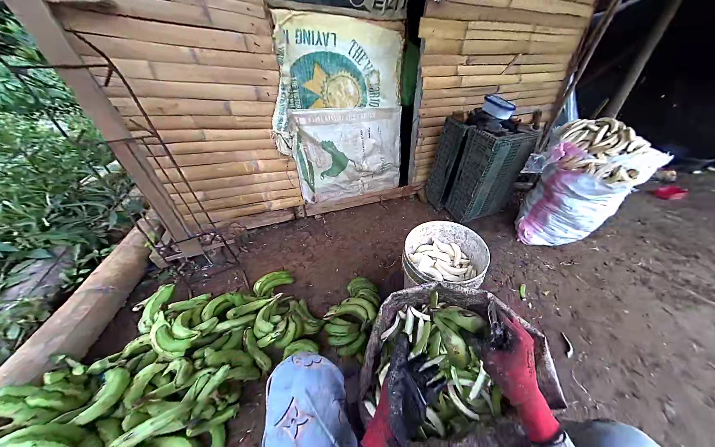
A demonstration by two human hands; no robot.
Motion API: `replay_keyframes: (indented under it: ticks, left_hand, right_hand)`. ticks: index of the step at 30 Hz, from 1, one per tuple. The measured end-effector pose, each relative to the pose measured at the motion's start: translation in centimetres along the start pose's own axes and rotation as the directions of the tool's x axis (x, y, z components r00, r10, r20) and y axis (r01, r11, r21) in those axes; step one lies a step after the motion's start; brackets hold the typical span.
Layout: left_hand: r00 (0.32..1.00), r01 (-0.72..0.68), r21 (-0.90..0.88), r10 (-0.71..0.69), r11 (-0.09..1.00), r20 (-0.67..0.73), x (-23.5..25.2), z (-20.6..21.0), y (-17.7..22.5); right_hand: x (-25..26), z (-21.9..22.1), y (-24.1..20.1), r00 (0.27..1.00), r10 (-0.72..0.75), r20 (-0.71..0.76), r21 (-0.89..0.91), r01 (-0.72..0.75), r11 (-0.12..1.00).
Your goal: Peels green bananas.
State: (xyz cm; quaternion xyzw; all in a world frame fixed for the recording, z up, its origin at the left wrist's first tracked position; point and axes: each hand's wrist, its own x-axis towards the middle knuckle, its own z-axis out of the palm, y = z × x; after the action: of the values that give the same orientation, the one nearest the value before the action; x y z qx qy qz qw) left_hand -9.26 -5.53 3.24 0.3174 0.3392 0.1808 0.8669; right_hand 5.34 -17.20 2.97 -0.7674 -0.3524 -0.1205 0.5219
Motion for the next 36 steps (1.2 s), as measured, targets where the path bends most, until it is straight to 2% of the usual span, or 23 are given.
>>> replay_keyframes:
  ticks: [1, 2, 3, 5, 7, 8, 9, 10, 11, 12, 13, 15, 16, 18, 19, 20, 22, 24, 25, 29, 32, 34, 36]
  left_hand:
    - [0.987, 0.156, 0.001, -0.156, 0.988, 0.036, 0.4, 0.3, -1.8]
    - [0.967, 0.243, -0.017, -0.241, 0.97, 0.089, 1.0, 0.5, -3.1]
    - [0.958, 0.258, -0.041, -0.25, 0.965, 0.141, 1.8, 0.7, -3.8]
    - [0.985, 0.12, -0.043, -0.114, 0.992, 0.13, 4.0, 1.2, -3.5]
    - [0.996, -0.071, 0.101, 0.066, 0.992, 0.052, 6.0, 1.5, -2.1]
    - [0.982, -0.187, 0.27, 0.188, 0.945, 0.023, 6.9, 1.4, -1.6]
    - [0.953, -0.281, 0.496, 0.302, 0.821, 0.04, 8.0, 0.9, -1.1]
    - [0.927, -0.32, 0.708, 0.362, 0.63, 0.097, 9.1, 0.2, -0.9]
    - [0.911, -0.327, 0.832, 0.383, 0.449, 0.151, 10.3, -0.4, -1.4]
    - [0.91, -0.313, 0.88, 0.377, 0.358, 0.17, 11.6, -1.1, -2.6]
    - [0.923, -0.281, 0.891, 0.353, 0.358, 0.149, 12.7, -2.0, -3.9]
    - [0.945, -0.227, 0.834, 0.32, 0.502, 0.065, 13.9, -3.2, -5.6]
    - [0.954, -0.21, 0.796, 0.296, 0.568, 0.04, 14.1, -3.3, -6.0]
    - [0.962, -0.191, 0.78, 0.272, 0.596, 0.027, 13.7, -3.2, -5.9]
    - [0.956, -0.199, 0.77, 0.292, 0.606, 0.018, 13.5, -3.2, -5.9]
    - [0.946, -0.218, 0.734, 0.323, 0.643, -0.002, 13.5, -3.3, -6.0]
    - [0.936, -0.251, 0.582, 0.347, 0.774, -0.059, 13.8, -3.4, -6.7]
    - [0.946, -0.231, 0.424, 0.304, 0.876, -0.114, 14.0, -3.3, -7.2]
    - [0.951, -0.211, 0.384, 0.279, 0.899, -0.132, 13.9, -3.2, -7.2]
    - [0.959, -0.184, 0.295, 0.236, 0.938, -0.154, 14.0, -3.1, -7.5]
    - [0.956, -0.188, 0.304, 0.245, 0.934, -0.161, 13.7, -3.2, -7.9]
    - [0.942, -0.246, 0.404, 0.316, 0.881, -0.115, 13.0, -2.8, -8.1]
    - [0.911, -0.342, 0.607, 0.412, 0.718, 0.026, 11.6, -2.2, -7.2]
  right_hand:
    - [-1.0, 0.5, 0.8, 0.996, 0.087, -0.033, 0.081, -0.084, 0.993]
    - [-1.8, 1.1, 1.2, 0.979, 0.198, -0.048, 0.18, -0.186, 0.966]
    - [-2.4, 1.4, 1.0, 0.947, 0.32, -0.028, 0.285, -0.299, 0.911]
    - [-2.9, 1.3, 0.6, 0.871, 0.483, 0.093, 0.356, -0.482, 0.801]
    - [-2.6, 0.3, 1.7, 0.821, 0.523, 0.227, 0.179, -0.563, 0.807]
    - [-2.4, -0.2, 2.3, 0.802, 0.532, 0.273, 0.076, -0.569, 0.819]
    - [-2.2, -0.5, 3.1, 0.788, 0.534, 0.306, -0.012, -0.558, 0.83]
    - [-2.1, -0.6, 3.9, 0.779, 0.534, 0.33, -0.099, -0.534, 0.84]
    - [-2.4, -0.6, 4.5, 0.765, 0.542, 0.347, -0.18, -0.513, 0.84]
    - [-2.8, -0.5, 5.0, 0.746, 0.553, 0.37, -0.243, -0.497, 0.833]
    - [-3.4, -0.2, 5.3, 0.73, 0.555, 0.399, -0.271, -0.485, 0.832]
    - [-4.8, 0.7, 5.8, 0.664, 0.565, 0.489, -0.298, -0.482, 0.824]
    - [-5.5, 1.2, 6.0, 0.603, 0.589, 0.538, -0.332, -0.491, 0.806]
    - [-7.3, 2.6, 6.6, 0.484, 0.629, 0.608, -0.4, -0.498, 0.77]
    - [-8.0, 3.2, 6.8, 0.459, 0.634, 0.622, -0.417, -0.491, 0.765]
    - [-8.4, 3.7, 6.7, 0.466, 0.628, 0.623, -0.414, -0.485, 0.77]
    - [-8.4, 4.0, 5.9, 0.533, 0.59, 0.607, -0.349, -0.488, 0.8]
    - [-8.2, 4.2, 5.1, 0.575, 0.556, 0.6, -0.289, -0.492, 0.821]
    - [-8.4, 4.4, 5.1, 0.568, 0.553, 0.61, -0.289, -0.49, 0.822]
    - [-8.4, 5.0, 5.4, 0.493, 0.578, 0.65, -0.331, -0.501, 0.799]
    - [-8.3, 5.8, 5.6, 0.439, 0.627, 0.644, -0.446, -0.45, 0.774]
    - [-8.3, 6.7, 5.9, 0.405, 0.669, 0.624, -0.542, -0.392, 0.743]
    - [-7.9, 7.2, 5.3, 0.389, 0.706, 0.592, -0.62, -0.34, 0.707]
